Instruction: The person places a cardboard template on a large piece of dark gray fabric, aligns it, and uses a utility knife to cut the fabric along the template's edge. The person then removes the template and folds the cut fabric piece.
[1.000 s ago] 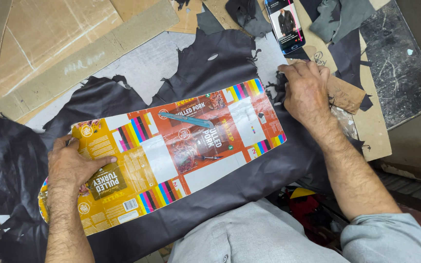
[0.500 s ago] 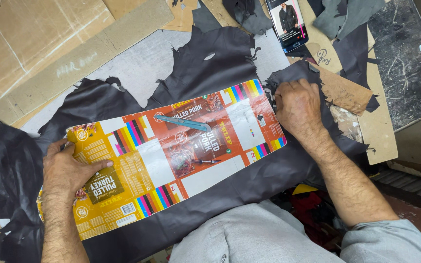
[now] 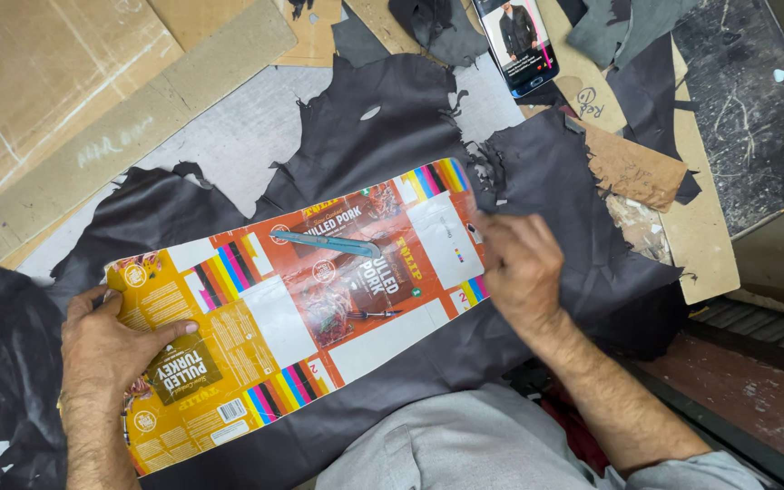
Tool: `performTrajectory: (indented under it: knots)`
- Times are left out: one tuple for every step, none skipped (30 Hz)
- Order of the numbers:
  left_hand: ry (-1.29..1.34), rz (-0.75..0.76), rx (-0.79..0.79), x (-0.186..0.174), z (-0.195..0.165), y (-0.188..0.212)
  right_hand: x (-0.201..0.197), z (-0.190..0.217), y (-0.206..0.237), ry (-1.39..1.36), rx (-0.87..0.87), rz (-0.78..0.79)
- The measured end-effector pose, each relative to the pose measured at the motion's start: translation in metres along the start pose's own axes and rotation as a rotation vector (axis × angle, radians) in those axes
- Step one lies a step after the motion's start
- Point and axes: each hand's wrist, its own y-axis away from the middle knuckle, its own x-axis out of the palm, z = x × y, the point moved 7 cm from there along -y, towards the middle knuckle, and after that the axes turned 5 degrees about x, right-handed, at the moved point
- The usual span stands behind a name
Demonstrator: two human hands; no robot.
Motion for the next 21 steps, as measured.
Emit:
performTrajectory:
  knots:
    - [-0.014, -0.009, 0.016, -0.001, -0.003, -0.001, -0.001, 0.012, 0.005, 0.003, -0.069, -0.015]
    - [-0.028, -0.023, 0.032, -0.002, -0.005, -0.001, 0.001, 0.018, 0.008, 0.002, -0.084, 0.001]
    - [-0.042, -0.036, 0.049, -0.004, -0.007, -0.001, 0.003, 0.021, 0.01, 0.001, -0.099, 0.016]
    - [-0.047, -0.046, 0.066, -0.004, -0.009, -0.001, 0.005, 0.023, 0.011, 0.001, -0.114, 0.031]
    - [-0.05, -0.055, 0.082, -0.005, -0.01, -0.001, 0.005, 0.019, 0.01, 0.013, -0.087, 0.015]
    - [-0.054, -0.063, 0.096, -0.005, -0.01, -0.001, 0.005, 0.01, 0.007, 0.023, -0.06, 0.001]
    - [-0.047, -0.048, 0.076, -0.003, -0.008, -0.001, 0.006, 0.001, 0.003, 0.032, -0.033, -0.012]
    - [-0.036, -0.035, 0.057, -0.002, -0.005, -0.001, 0.007, -0.012, -0.001, 0.025, 0.011, -0.006]
    - [-0.024, -0.021, 0.039, 0.0, -0.003, -0.002, 0.009, -0.024, -0.005, 0.02, 0.055, 0.0]
    - [-0.022, -0.02, 0.036, 0.0, -0.003, -0.002, 0.011, -0.035, -0.007, 0.016, 0.098, 0.006]
    - [-0.019, -0.023, 0.033, 0.0, -0.003, -0.003, 0.014, -0.042, -0.008, 0.004, 0.113, 0.021]
    - [-0.017, -0.024, 0.028, -0.001, -0.003, -0.003, 0.017, -0.048, -0.009, -0.009, 0.128, 0.038]
    - [-0.027, -0.034, 0.047, -0.003, -0.006, -0.003, 0.019, -0.052, -0.01, -0.023, 0.143, 0.057]
    - [-0.037, -0.043, 0.065, -0.005, -0.008, -0.002, 0.021, -0.053, -0.01, 0.004, 0.147, 0.077]
    - [-0.046, -0.054, 0.083, -0.007, -0.011, -0.001, 0.022, -0.052, -0.01, 0.03, 0.149, 0.097]
    - [-0.039, -0.059, 0.089, -0.009, -0.013, -0.001, 0.023, -0.05, -0.01, 0.056, 0.147, 0.114]
    - [-0.03, -0.065, 0.092, -0.011, -0.015, 0.0, 0.022, -0.044, -0.012, 0.11, 0.126, 0.103]
    - [-0.021, -0.07, 0.091, -0.013, -0.015, 0.002, 0.019, -0.037, -0.012, 0.162, 0.104, 0.094]
    - [0.123, -0.007, -0.016, -0.008, -0.007, 0.003, 0.019, -0.027, -0.014, 0.208, 0.077, 0.083]
    - [0.267, 0.047, -0.13, -0.003, 0.002, 0.006, 0.022, -0.014, -0.014, 0.147, 0.054, 0.091]
    - [0.158, -0.023, 0.016, -0.011, -0.004, 0.005, 0.028, 0.003, -0.012, 0.072, 0.021, 0.109]
